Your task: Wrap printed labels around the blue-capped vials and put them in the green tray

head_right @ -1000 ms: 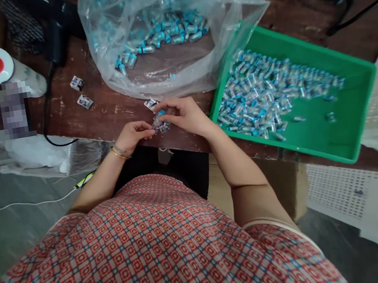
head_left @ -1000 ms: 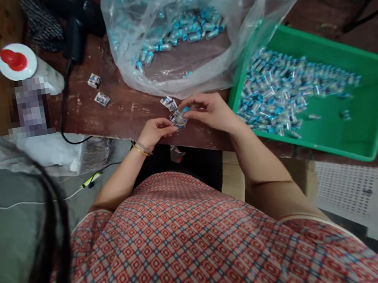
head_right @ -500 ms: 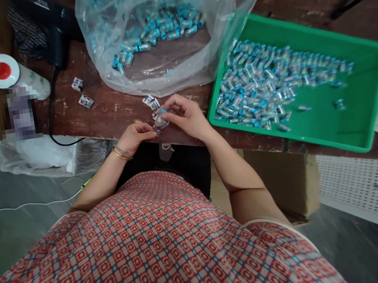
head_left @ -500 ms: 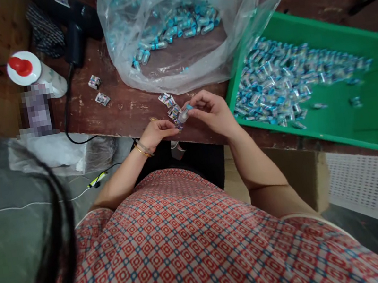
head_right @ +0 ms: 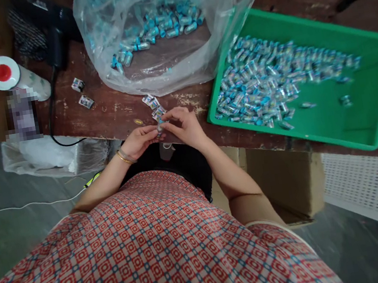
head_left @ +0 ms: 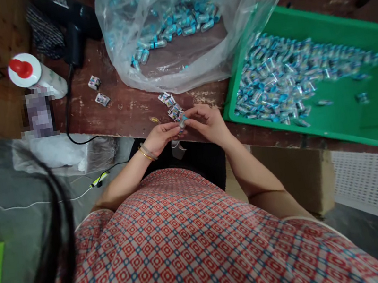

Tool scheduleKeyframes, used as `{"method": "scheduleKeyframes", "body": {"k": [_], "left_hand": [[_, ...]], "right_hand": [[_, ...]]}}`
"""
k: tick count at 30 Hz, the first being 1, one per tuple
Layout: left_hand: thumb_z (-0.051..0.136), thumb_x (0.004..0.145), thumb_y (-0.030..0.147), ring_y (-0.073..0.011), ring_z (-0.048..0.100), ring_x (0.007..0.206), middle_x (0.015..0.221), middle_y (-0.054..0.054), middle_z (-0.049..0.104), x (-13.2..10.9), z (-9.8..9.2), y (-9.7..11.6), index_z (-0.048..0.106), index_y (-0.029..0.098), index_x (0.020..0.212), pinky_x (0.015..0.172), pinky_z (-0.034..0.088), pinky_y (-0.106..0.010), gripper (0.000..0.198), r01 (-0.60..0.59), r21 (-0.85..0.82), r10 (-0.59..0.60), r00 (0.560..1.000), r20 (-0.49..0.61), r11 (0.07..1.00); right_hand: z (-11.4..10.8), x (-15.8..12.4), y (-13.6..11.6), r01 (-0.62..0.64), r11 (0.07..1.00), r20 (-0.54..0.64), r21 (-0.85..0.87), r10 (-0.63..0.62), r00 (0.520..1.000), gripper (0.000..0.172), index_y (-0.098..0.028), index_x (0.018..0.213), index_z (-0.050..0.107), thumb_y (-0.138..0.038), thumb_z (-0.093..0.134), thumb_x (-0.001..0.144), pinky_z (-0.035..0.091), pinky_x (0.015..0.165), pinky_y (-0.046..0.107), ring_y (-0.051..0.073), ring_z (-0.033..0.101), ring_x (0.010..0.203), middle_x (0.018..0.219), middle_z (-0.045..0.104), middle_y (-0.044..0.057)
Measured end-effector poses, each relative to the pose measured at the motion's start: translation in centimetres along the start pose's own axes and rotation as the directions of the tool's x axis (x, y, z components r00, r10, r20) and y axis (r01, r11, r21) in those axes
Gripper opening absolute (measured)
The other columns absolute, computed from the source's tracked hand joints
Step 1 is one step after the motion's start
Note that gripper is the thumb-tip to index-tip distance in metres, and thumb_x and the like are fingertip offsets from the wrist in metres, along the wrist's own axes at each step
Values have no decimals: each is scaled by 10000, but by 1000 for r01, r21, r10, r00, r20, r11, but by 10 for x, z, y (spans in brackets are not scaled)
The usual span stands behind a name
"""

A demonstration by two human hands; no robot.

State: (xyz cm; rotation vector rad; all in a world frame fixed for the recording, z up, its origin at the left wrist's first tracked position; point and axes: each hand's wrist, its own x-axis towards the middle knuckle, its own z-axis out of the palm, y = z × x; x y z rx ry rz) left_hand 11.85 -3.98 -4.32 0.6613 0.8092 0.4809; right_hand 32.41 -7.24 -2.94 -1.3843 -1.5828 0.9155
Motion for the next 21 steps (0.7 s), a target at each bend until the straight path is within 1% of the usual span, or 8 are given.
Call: {"method": "scheduleKeyframes", "body": {"k": [4,7,12,15,17,19,20,21], "left_hand": [[988,619,505,-142,719,787,846,-51,780,-1,2,-2,803,146,899,823,566,-305,491,0,-42,0,1000,1,999],[978,654,471,-145,728,794,869,-52,782,-3,4,-1,804,151,920,815,579,-307,451,0,-28,0,1000,5,1000],[953,703,434,-149,731,792,882,-56,786,-5,8,1,805,156,955,796,580,-304,403,4,16,-3,1000,-24,1000],[958,675,489,-152,728,798,909,-68,790,-2,10,1,797,147,975,793,571,-297,483,-13,31,13,1000,-5,999],[949,664,549,-147,724,815,973,-81,798,1,8,1,792,148,1012,792,560,-283,554,-32,49,32,999,2,998],[916,705,573,-133,711,832,1048,-89,800,4,3,1,786,161,1072,780,541,-259,567,-79,111,84,996,-42,991],[894,740,566,-126,701,838,1072,-89,798,5,-2,1,782,169,1102,773,529,-247,549,-106,156,120,990,-80,982],[871,775,551,-119,691,838,1077,-87,797,6,-7,1,776,174,1122,765,518,-238,521,-126,204,153,981,-120,971]], "right_hand": [[14,-15,-1,31,999,-12,-12,-31,999,126,-309,953,756,-352,822,855,325,1245,590,281,737,1150,1149,821,3],[18,-22,-1,42,999,-70,-11,-43,997,76,-320,930,757,-327,804,870,318,1254,599,281,726,1202,1161,820,-9],[22,-24,-4,10,1000,-64,-13,-11,998,49,-333,913,764,-304,784,881,296,1275,607,278,711,1250,1166,817,-24],[24,-22,-10,16,1000,-68,3,-16,998,31,-325,912,759,-301,766,894,321,1267,604,274,733,1200,1157,816,-18],[11,-21,-10,22,1000,-101,9,-21,995,16,-321,922,751,-318,735,922,396,1223,588,264,753,1139,1124,816,-11],[-24,-21,1,25,999,-265,-33,-33,964,59,-314,959,738,-355,696,954,490,1135,552,260,756,1108,1104,804,13],[-48,-22,10,20,996,-392,-84,-51,919,95,-305,990,732,-381,679,967,528,1081,533,262,753,1099,1097,794,35],[-73,-22,21,9,987,-530,-161,-94,843,143,-290,1022,725,-412,668,974,543,1048,522,270,744,1111,1105,781,64]]}}
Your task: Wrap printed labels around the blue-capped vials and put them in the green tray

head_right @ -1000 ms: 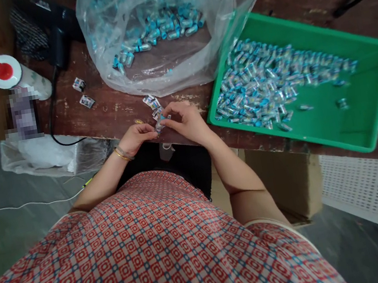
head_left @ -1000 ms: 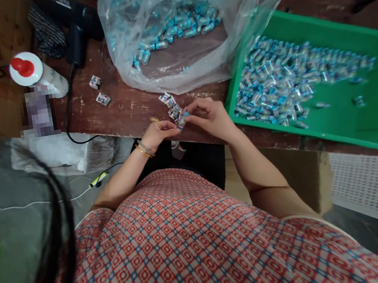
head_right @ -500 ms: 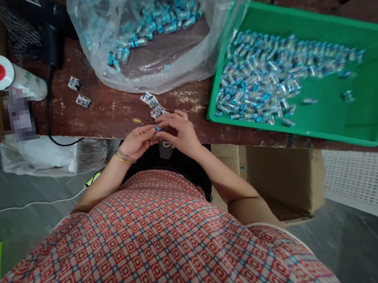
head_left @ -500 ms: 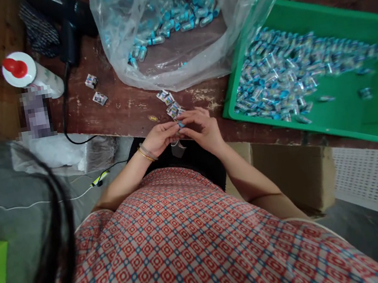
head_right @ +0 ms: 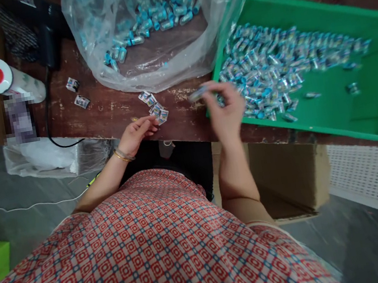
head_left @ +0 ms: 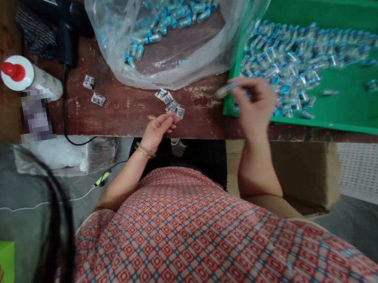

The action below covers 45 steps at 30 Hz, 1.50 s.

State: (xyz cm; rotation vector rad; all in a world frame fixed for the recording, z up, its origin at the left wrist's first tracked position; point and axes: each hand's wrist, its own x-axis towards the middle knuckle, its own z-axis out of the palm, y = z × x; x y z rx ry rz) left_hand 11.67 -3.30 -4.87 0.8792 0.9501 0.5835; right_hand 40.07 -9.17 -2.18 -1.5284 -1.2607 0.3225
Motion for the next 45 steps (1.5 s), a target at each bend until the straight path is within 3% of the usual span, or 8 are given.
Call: {"method": "scheduleKeyframes", "body": {"k": [2,5,9,14,25,34,41,45], "left_hand": [[833,825,521,-111,677,823,1050,-79,795,3,-10,-1,767,177,1130,753,501,-229,465,-16,74,22,997,-80,997],[827,828,492,-104,666,779,1002,-67,790,9,-22,-5,755,173,1102,734,490,-227,427,19,104,-4,989,-146,994],[853,788,450,-95,649,740,967,-55,785,15,-25,-11,752,169,1066,705,480,-221,408,51,97,-33,983,-178,994],[878,747,446,-97,642,739,970,-61,787,13,-27,-15,773,164,1057,686,474,-217,432,69,100,-53,986,-159,993],[885,690,536,-91,527,591,658,2,654,30,-7,-16,696,159,725,577,411,-225,422,48,188,-15,985,-175,981],[905,589,542,-83,486,543,591,15,620,42,-16,-12,656,155,662,540,353,-227,466,-44,233,92,976,-199,971],[876,600,498,-90,531,556,618,0,652,47,-33,-9,664,158,684,545,372,-222,410,-17,142,53,965,-258,990],[884,563,493,-81,486,548,590,26,618,47,-34,-6,685,153,686,551,366,-228,412,-45,166,87,963,-255,985]], "right_hand": [[-36,19,28,63,972,-245,-226,-119,962,293,-236,1073,719,-503,671,961,535,1022,547,305,726,1113,1102,757,130],[-41,20,43,114,831,-192,-544,-256,947,463,-205,1127,724,-621,616,954,420,1125,647,383,593,1344,1318,691,195],[44,-27,23,155,955,347,-254,-60,936,267,-284,1095,751,-423,529,1040,526,1031,539,298,686,1138,1169,760,92],[118,-69,32,118,913,400,-392,53,915,291,-289,1220,765,-369,558,1030,454,1022,604,362,584,1224,1408,695,116],[109,-63,8,105,967,403,-231,-3,915,197,-376,1135,786,-374,657,987,395,1117,615,323,642,1210,1366,741,36],[131,-38,15,-360,932,437,40,307,845,354,-202,850,745,-524,639,949,486,722,300,158,601,708,794,740,11],[132,-18,20,-72,981,334,-180,130,934,302,-195,1180,754,-372,687,945,481,1078,489,302,669,1148,1221,773,134],[147,-13,4,-39,999,481,-16,42,876,210,-228,1067,774,-376,662,967,548,940,409,254,701,1014,1072,797,87]]}}
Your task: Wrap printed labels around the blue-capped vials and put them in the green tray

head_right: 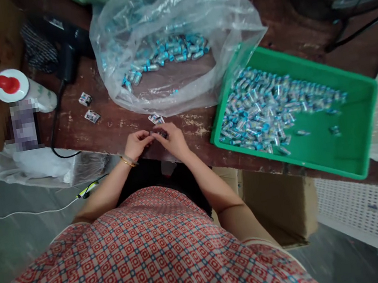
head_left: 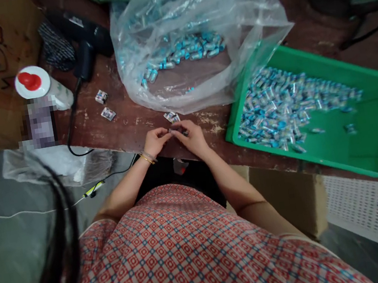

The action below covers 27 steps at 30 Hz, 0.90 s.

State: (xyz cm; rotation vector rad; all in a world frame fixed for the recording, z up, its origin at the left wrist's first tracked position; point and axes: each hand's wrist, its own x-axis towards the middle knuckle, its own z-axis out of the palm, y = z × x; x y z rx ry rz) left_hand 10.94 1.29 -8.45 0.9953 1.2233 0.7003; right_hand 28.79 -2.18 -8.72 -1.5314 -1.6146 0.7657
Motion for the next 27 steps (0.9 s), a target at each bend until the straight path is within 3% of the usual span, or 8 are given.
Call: {"method": "scheduleKeyframes", "body": {"k": [3,6,10,13,17,21,23,27], "left_hand": [[872,571,563,-100,534,578,626,6,658,2,-5,4,726,149,743,568,394,-236,471,19,-37,-18,1000,22,999],[882,547,618,-110,570,591,654,-14,687,6,-16,8,729,151,747,564,404,-236,531,52,-108,-51,999,11,993],[898,518,602,-103,574,587,651,-17,691,8,-29,11,730,152,731,563,400,-227,526,44,-144,-51,998,-46,989],[910,511,545,-97,556,577,633,-10,678,5,-33,11,724,153,711,564,399,-229,478,40,-122,-47,997,-59,992],[929,503,499,-105,565,581,639,-15,686,-2,-36,13,715,152,703,559,399,-230,454,47,-121,-54,997,-56,992],[942,487,477,-90,540,563,630,-6,682,-8,-44,13,711,154,697,550,395,-219,450,35,-126,-43,997,-59,991],[941,479,462,-88,538,561,631,-3,682,-9,-46,13,710,155,688,541,393,-216,438,39,-118,-45,998,-47,992],[930,500,430,-97,565,578,643,-11,686,-11,-40,15,707,149,695,538,397,-215,408,60,-96,-58,998,22,994]], "right_hand": [[7,14,-10,34,999,59,15,-34,998,205,-238,899,772,-381,649,980,543,884,390,239,700,913,906,789,54],[1,46,-11,85,996,53,6,-85,995,230,-252,987,788,-446,665,977,549,899,398,240,706,913,977,806,57],[-9,134,3,118,983,-93,-138,-132,987,318,-241,1151,744,-465,546,1045,546,988,447,269,694,1041,1162,779,104],[0,205,23,60,935,-61,-350,-86,994,311,-198,1266,654,-393,543,1050,477,1123,525,319,619,1251,1280,716,158],[20,249,43,-8,892,-18,-453,0,1000,357,-106,1286,579,-373,519,1057,448,1133,598,364,545,1331,1211,685,220],[14,217,31,40,980,-49,-197,-51,998,405,-202,1310,550,-520,502,1062,542,1037,522,280,646,1125,1089,688,124],[3,177,12,56,997,0,55,-56,998,412,-259,1248,579,-608,522,1036,594,937,438,218,670,980,1003,680,59],[-14,87,-28,-67,891,153,450,-3,988,439,-278,1051,638,-688,696,905,602,814,318,151,673,846,922,686,2]]}}
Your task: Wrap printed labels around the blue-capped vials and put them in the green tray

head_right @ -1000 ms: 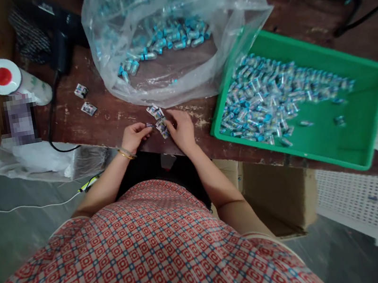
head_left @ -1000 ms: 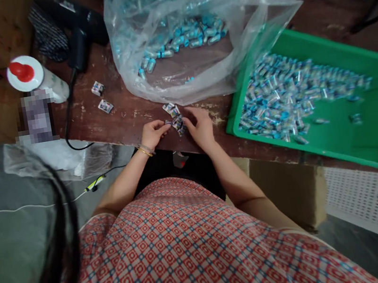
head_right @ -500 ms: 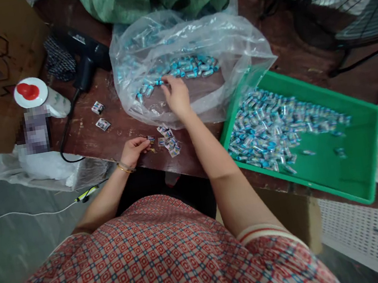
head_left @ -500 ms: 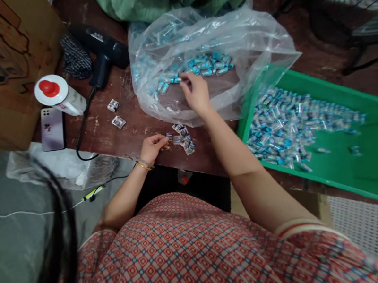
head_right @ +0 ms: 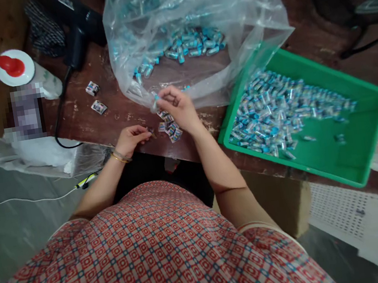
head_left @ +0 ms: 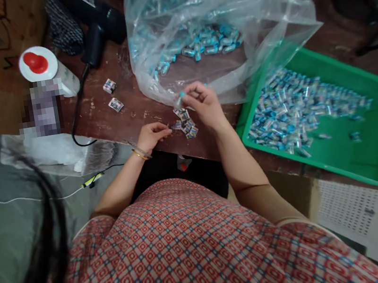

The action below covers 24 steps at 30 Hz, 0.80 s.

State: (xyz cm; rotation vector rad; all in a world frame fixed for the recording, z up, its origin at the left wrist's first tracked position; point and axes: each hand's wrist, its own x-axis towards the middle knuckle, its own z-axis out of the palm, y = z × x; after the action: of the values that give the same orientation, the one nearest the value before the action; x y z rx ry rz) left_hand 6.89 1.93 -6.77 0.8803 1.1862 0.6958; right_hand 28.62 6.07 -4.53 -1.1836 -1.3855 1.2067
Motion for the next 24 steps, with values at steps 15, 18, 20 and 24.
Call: {"method": "scheduleKeyframes", "body": {"k": [15,18,20,24], "left_hand": [[939,602,403,-99,564,567,635,-25,680,-32,30,3,722,134,728,567,404,-229,368,14,107,-35,980,197,994],[936,606,403,-105,579,583,642,-24,681,-35,32,4,718,134,734,589,415,-236,369,16,94,-36,975,218,995],[937,602,414,-109,591,605,656,-18,687,-37,33,3,716,138,735,616,436,-243,378,19,78,-37,973,229,997],[955,575,455,-116,615,643,678,-12,696,-40,35,-4,706,138,725,682,491,-269,430,36,24,-41,963,265,999]], "right_hand": [[-13,-90,-34,-88,996,-21,33,89,996,397,-257,944,687,-619,799,827,603,819,342,176,716,869,937,757,8],[-10,-96,-33,-88,996,38,35,86,996,383,-239,924,685,-589,808,830,596,821,337,168,709,859,927,751,13],[-8,-100,-31,-82,996,26,40,81,996,348,-234,917,685,-554,802,848,591,826,339,164,706,848,916,748,11],[-9,-107,-27,-52,998,-22,20,53,998,289,-235,893,684,-499,798,859,585,840,350,161,695,823,879,735,-1]]}}
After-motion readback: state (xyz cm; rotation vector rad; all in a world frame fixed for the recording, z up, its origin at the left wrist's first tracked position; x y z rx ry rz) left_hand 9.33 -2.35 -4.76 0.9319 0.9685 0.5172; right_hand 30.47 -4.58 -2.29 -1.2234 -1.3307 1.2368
